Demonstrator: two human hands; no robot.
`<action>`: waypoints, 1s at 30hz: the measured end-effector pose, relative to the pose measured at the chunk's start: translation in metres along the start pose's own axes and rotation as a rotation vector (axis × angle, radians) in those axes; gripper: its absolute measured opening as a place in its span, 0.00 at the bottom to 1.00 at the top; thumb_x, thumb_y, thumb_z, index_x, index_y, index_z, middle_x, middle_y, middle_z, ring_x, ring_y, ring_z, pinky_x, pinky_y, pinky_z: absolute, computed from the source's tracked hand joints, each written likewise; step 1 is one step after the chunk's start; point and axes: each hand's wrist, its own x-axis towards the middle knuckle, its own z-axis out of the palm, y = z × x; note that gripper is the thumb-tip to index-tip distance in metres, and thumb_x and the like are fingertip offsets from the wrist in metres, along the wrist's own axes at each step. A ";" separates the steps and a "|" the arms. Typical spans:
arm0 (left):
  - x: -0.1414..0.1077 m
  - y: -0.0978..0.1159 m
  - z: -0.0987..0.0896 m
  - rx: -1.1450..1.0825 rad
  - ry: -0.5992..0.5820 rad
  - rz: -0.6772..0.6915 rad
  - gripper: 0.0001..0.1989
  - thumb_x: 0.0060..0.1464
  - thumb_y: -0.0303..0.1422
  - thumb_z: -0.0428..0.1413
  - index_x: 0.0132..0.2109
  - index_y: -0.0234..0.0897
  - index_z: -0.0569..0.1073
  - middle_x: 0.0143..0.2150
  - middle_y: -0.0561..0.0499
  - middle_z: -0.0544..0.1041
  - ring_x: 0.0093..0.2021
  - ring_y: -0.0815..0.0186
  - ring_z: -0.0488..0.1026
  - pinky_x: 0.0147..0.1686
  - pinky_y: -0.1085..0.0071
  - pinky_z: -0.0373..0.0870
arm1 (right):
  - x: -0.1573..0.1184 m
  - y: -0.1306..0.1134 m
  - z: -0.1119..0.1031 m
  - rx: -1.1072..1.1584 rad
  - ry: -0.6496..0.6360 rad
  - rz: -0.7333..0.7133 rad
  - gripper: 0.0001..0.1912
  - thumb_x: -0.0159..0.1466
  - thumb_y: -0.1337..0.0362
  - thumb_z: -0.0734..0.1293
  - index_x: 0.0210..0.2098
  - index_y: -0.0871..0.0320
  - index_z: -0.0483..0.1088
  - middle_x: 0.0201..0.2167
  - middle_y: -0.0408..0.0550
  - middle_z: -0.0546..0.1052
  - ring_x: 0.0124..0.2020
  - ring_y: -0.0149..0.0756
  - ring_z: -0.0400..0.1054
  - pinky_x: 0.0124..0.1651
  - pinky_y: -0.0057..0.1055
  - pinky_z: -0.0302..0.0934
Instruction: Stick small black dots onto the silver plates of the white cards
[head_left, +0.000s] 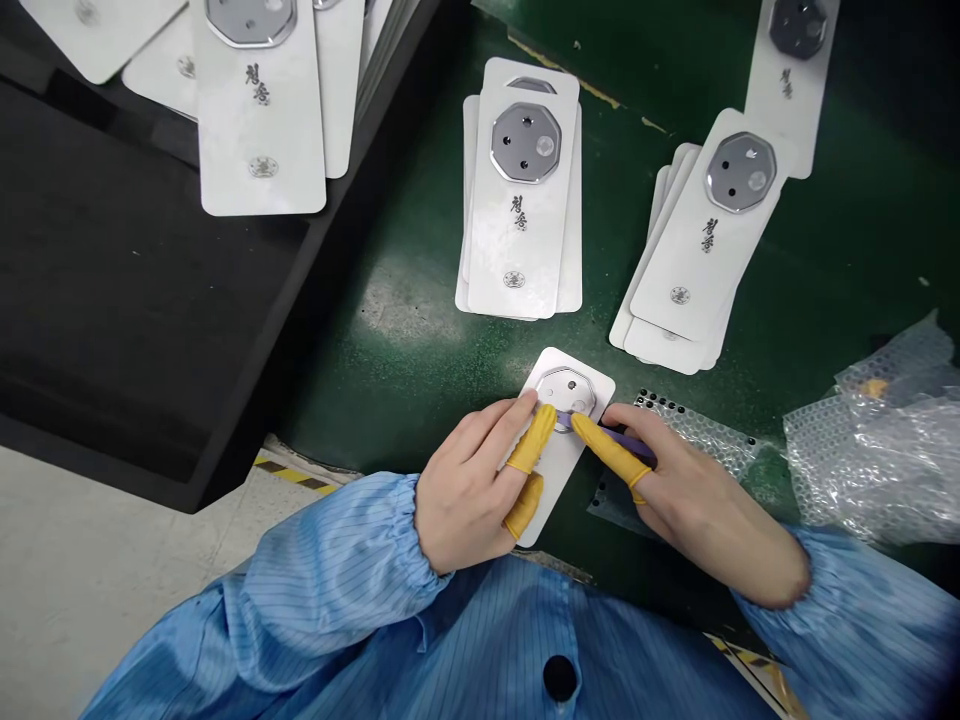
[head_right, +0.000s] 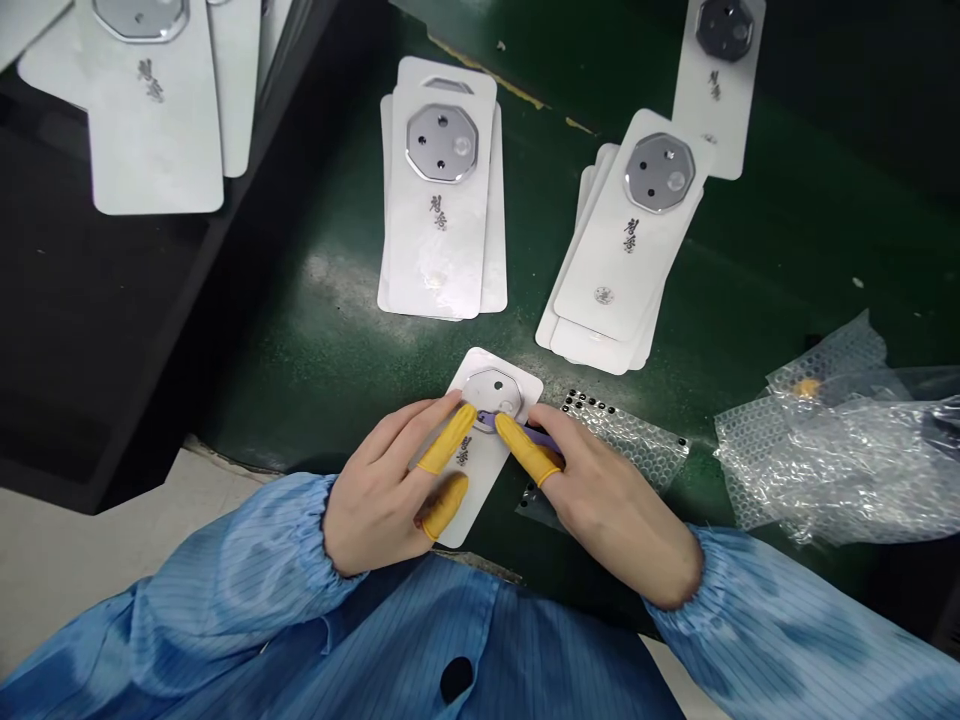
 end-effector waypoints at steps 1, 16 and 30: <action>0.000 0.000 0.000 0.007 -0.022 0.004 0.13 0.50 0.28 0.54 0.41 0.24 0.74 0.59 0.28 0.64 0.54 0.45 0.65 0.48 0.53 0.71 | 0.000 -0.001 0.000 -0.009 0.001 0.018 0.21 0.61 0.74 0.53 0.52 0.56 0.61 0.52 0.53 0.70 0.45 0.40 0.72 0.43 0.35 0.71; 0.007 0.002 -0.007 0.097 -0.135 0.007 0.10 0.47 0.31 0.53 0.33 0.30 0.77 0.58 0.31 0.65 0.54 0.43 0.63 0.46 0.51 0.65 | 0.007 -0.010 -0.014 -0.246 -0.077 -0.108 0.15 0.57 0.79 0.54 0.22 0.59 0.65 0.41 0.53 0.67 0.30 0.31 0.66 0.23 0.27 0.65; 0.004 0.000 0.006 0.115 0.194 -0.080 0.34 0.50 0.50 0.56 0.49 0.19 0.69 0.57 0.23 0.64 0.57 0.40 0.62 0.53 0.49 0.65 | -0.010 0.012 -0.049 0.340 0.360 0.059 0.20 0.65 0.65 0.61 0.56 0.46 0.64 0.43 0.48 0.70 0.32 0.31 0.68 0.31 0.30 0.67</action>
